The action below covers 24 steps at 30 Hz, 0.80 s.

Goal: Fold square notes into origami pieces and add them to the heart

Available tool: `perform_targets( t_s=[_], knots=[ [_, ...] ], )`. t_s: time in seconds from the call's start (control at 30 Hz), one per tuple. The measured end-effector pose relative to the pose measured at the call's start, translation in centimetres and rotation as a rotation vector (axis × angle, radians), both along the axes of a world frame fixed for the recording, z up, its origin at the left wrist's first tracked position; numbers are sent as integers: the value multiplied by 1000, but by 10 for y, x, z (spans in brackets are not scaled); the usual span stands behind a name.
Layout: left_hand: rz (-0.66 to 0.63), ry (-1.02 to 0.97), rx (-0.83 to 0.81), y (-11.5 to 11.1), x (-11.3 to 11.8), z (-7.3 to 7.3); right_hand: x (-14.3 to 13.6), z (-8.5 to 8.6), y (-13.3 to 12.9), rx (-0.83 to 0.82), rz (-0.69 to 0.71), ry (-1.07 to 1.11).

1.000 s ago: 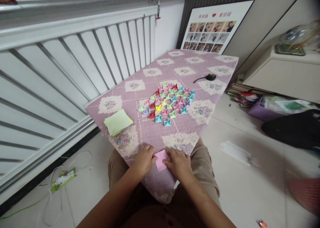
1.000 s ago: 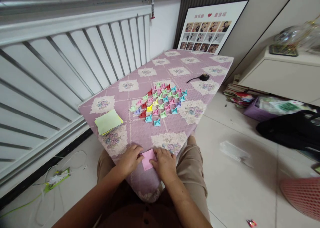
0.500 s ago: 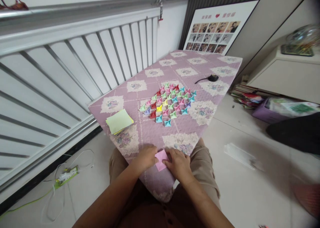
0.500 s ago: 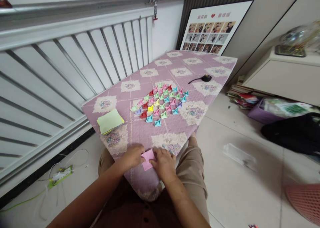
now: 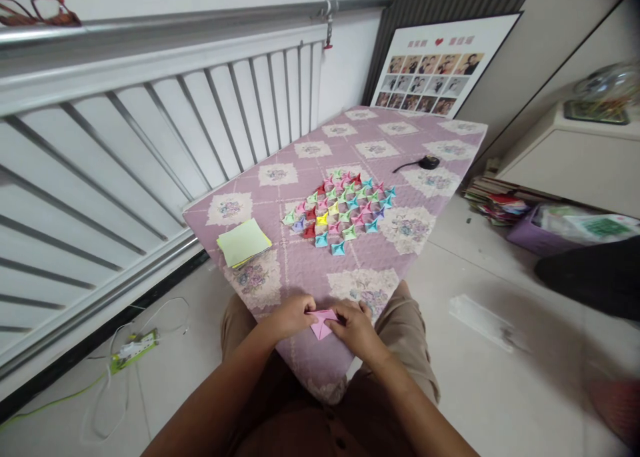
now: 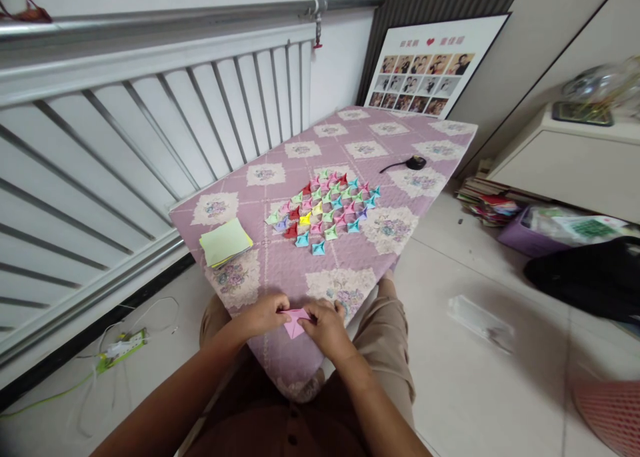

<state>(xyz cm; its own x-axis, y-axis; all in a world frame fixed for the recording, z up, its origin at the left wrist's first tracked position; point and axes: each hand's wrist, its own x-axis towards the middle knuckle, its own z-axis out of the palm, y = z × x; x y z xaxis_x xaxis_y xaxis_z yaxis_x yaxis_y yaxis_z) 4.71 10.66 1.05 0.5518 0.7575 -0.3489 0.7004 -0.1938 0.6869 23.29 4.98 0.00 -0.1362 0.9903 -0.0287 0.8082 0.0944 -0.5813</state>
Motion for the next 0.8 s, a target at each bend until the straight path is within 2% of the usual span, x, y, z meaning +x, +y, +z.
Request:
perform_targets(
  t_s=[0.13,0.23,0.3,0.4,0.47,0.57,0.7,0.8],
  knots=[
    [36,-45,11,-1,-5,9,1,8,10,1,139,56],
    [60,-73,70,0,-7,18,0,19,17,103,194,70],
    [46,-80,212,1,-7,22,-1,26,22,212,195,33],
    [-25,-2,538,1,-6,23,-2,29,26,398,191,-82],
    [-69,97,688,-1,-5,18,-2,25,25,504,211,-156],
    [-115,216,766,-11,-5,4,-2,12,18,589,249,-230],
    [-147,311,716,-27,-5,-12,-5,-9,3,558,286,-255],
    [-134,337,621,-35,-6,-14,-7,-19,-4,504,278,-233]
  ],
)
